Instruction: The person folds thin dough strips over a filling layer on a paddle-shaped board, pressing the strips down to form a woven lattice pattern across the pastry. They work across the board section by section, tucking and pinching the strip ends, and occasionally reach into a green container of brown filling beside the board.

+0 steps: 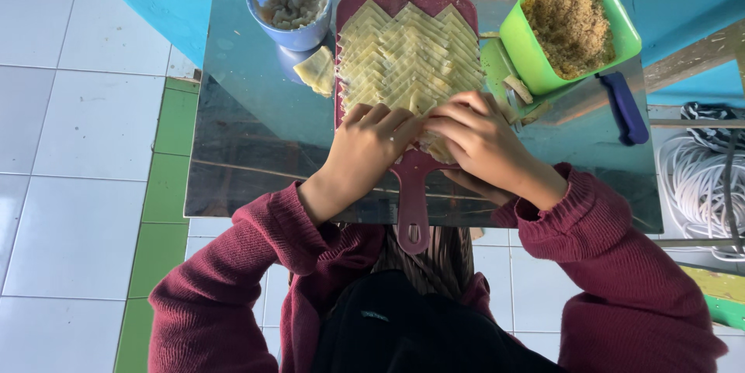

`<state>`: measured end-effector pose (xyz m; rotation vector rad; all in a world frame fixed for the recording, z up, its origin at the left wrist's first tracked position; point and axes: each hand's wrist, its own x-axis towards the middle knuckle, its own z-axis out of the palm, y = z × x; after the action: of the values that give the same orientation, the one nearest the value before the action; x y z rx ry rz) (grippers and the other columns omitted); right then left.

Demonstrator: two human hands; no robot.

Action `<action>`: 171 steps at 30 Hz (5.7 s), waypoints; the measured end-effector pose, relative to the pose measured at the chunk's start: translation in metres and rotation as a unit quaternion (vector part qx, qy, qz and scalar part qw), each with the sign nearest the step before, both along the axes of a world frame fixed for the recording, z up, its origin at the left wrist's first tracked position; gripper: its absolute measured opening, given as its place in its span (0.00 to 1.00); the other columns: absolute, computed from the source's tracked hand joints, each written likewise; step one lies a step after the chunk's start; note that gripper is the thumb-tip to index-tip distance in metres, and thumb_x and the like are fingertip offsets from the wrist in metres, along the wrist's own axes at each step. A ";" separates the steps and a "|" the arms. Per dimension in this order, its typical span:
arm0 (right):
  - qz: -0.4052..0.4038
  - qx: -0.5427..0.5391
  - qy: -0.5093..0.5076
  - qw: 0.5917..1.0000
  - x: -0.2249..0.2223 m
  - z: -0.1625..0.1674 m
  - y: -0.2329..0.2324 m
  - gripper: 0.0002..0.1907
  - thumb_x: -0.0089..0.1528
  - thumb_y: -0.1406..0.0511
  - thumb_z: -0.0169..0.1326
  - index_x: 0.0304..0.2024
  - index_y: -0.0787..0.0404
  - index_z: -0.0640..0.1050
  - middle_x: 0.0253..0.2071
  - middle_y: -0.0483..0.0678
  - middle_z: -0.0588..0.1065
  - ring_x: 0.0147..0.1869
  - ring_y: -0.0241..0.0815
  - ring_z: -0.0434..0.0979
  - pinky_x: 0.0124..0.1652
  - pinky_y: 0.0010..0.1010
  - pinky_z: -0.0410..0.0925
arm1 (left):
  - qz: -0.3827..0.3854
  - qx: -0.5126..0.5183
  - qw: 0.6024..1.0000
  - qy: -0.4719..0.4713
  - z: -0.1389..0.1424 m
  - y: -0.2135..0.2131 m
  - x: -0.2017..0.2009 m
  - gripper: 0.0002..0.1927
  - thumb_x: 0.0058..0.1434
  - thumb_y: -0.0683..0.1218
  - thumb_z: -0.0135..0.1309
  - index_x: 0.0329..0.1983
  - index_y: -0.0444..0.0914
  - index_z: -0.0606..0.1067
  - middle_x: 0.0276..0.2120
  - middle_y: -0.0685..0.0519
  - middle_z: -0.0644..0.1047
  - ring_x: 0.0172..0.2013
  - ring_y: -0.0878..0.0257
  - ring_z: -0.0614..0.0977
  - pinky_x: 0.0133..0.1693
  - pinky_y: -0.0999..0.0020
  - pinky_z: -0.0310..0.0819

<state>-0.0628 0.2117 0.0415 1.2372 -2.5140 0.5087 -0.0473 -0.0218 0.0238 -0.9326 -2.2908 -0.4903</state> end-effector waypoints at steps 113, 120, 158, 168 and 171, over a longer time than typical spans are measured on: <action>-0.253 0.066 0.176 0.949 -0.017 0.054 0.093 0.09 0.67 0.70 0.57 0.49 0.57 0.81 0.52 0.43 0.80 0.54 0.47 0.71 0.58 0.38 0.62 | 0.122 0.019 0.992 -0.010 -0.010 0.003 -0.006 0.12 0.63 0.45 0.59 0.48 0.39 0.75 0.47 0.54 0.75 0.53 0.58 0.76 0.61 0.54 0.64; -0.258 0.102 0.052 0.959 -0.065 0.028 0.131 0.05 0.66 0.64 0.63 0.41 0.60 0.85 0.39 0.51 0.81 0.41 0.52 0.73 0.54 0.39 0.66 | 0.134 0.017 0.990 -0.034 -0.012 0.000 -0.009 0.13 0.64 0.48 0.58 0.49 0.41 0.73 0.44 0.53 0.75 0.49 0.57 0.75 0.55 0.57 0.65; -0.064 -0.046 0.008 0.997 -0.012 -0.001 -0.022 0.12 0.59 0.68 0.65 0.46 0.57 0.83 0.46 0.42 0.77 0.54 0.47 0.69 0.56 0.36 0.63 | 0.190 0.029 0.980 -0.053 -0.014 0.011 -0.005 0.24 0.56 0.60 0.64 0.40 0.36 0.73 0.36 0.49 0.70 0.40 0.53 0.73 0.40 0.58 0.64; -0.109 -0.031 0.053 0.992 -0.014 0.002 -0.017 0.07 0.61 0.64 0.68 0.36 0.55 0.81 0.43 0.40 0.74 0.51 0.45 0.68 0.53 0.38 0.60 | 0.230 0.000 0.970 -0.075 -0.011 0.016 -0.007 0.22 0.57 0.58 0.64 0.39 0.37 0.72 0.36 0.49 0.71 0.40 0.54 0.74 0.41 0.59 0.65; -0.105 -0.027 0.061 0.992 -0.014 0.003 -0.011 0.07 0.62 0.65 0.67 0.38 0.55 0.80 0.45 0.40 0.74 0.53 0.46 0.67 0.55 0.38 0.60 | 0.232 0.005 0.970 -0.073 -0.012 0.016 -0.007 0.21 0.55 0.57 0.65 0.39 0.38 0.72 0.36 0.50 0.72 0.41 0.55 0.74 0.43 0.58 0.66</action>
<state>-0.0772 0.2009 0.0444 0.9389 -2.4727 0.4339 -0.0545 -0.0056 0.0119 -0.3380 -2.5305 -0.3732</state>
